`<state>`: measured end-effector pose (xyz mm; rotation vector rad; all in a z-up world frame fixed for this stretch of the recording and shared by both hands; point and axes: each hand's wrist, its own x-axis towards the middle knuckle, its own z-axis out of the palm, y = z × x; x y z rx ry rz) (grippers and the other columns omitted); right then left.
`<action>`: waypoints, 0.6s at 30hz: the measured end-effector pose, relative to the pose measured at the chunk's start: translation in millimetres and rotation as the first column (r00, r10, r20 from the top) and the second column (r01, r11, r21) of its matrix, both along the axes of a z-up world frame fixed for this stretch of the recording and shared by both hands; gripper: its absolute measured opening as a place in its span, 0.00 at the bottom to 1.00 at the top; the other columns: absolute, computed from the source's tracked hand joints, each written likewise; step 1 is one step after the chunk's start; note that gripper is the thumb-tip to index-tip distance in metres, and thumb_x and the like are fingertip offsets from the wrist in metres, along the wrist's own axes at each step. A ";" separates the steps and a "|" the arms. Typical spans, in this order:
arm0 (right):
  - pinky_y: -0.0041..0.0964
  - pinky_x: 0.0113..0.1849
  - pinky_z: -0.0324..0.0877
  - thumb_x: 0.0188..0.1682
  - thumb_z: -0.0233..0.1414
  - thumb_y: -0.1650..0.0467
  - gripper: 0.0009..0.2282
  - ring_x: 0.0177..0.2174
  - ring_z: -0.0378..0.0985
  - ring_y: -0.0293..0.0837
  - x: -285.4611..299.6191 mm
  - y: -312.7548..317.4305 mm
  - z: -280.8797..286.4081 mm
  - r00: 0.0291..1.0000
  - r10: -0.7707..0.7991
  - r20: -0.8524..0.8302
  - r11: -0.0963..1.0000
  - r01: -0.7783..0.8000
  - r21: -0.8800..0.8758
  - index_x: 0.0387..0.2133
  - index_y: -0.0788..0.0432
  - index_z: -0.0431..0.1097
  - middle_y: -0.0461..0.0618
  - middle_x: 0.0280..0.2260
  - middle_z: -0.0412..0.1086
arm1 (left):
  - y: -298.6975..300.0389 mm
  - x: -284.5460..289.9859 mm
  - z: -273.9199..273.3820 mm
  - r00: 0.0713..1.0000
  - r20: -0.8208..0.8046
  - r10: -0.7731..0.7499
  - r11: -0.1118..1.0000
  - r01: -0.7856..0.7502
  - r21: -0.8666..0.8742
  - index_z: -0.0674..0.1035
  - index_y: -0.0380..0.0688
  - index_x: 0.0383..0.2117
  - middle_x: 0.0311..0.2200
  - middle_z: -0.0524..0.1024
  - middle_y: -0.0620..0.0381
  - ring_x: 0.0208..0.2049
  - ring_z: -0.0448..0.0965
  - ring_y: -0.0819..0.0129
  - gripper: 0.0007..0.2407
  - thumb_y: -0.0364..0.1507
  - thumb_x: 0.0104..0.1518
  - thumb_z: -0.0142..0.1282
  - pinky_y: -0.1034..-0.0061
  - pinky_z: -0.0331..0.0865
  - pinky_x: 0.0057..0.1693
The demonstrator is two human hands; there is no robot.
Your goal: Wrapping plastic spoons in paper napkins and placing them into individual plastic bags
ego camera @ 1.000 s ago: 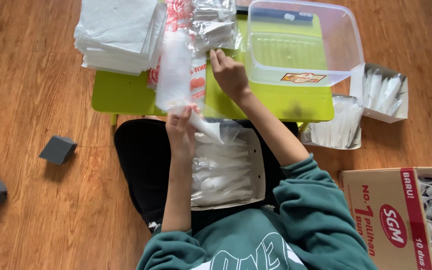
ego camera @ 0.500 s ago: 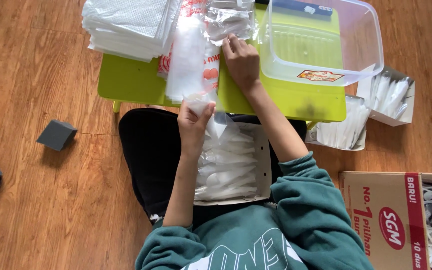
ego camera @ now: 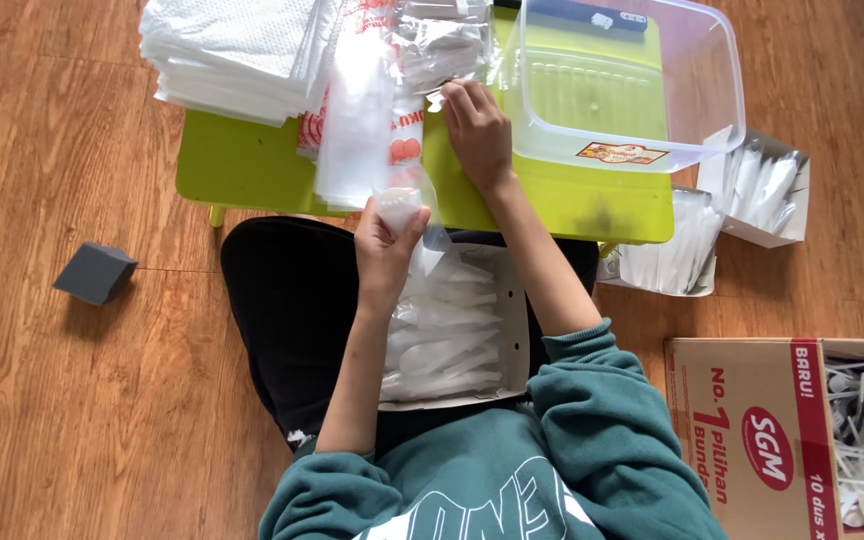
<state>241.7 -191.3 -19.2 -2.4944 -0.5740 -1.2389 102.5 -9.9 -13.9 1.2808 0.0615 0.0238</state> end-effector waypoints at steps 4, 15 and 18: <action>0.39 0.25 0.76 0.51 0.54 0.78 0.05 0.34 0.76 0.48 7.5 -6.7 -6.2 1.000 -0.023 -0.007 1.000 0.023 0.013 0.33 0.57 0.66 0.46 0.36 0.72 | -3.9 0.4 -3.2 1.000 0.024 -0.002 1.000 0.002 -0.006 0.75 0.47 0.36 0.30 0.74 0.64 0.31 0.71 0.81 0.11 0.32 0.55 0.67 0.85 0.68 0.40; 0.45 0.25 0.74 0.49 0.55 0.74 0.05 0.34 0.73 0.51 14.4 -6.6 -14.7 0.982 -0.144 -0.125 0.989 0.141 -0.033 0.31 0.58 0.65 0.49 0.35 0.68 | -9.9 -1.2 -2.2 0.999 0.027 -0.027 0.999 0.026 0.020 0.74 0.49 0.33 0.28 0.70 0.67 0.30 0.67 0.82 0.10 0.33 0.55 0.67 0.85 0.65 0.39; 0.46 0.22 0.74 0.49 0.55 0.73 0.03 0.33 0.74 0.50 17.7 -6.3 -15.8 0.976 -0.153 -0.157 0.988 0.149 -0.032 0.31 0.57 0.67 0.48 0.33 0.68 | -11.2 0.3 -8.5 0.999 0.040 -0.014 0.999 0.013 0.033 0.75 0.49 0.33 0.28 0.70 0.67 0.30 0.67 0.82 0.10 0.32 0.55 0.67 0.85 0.64 0.38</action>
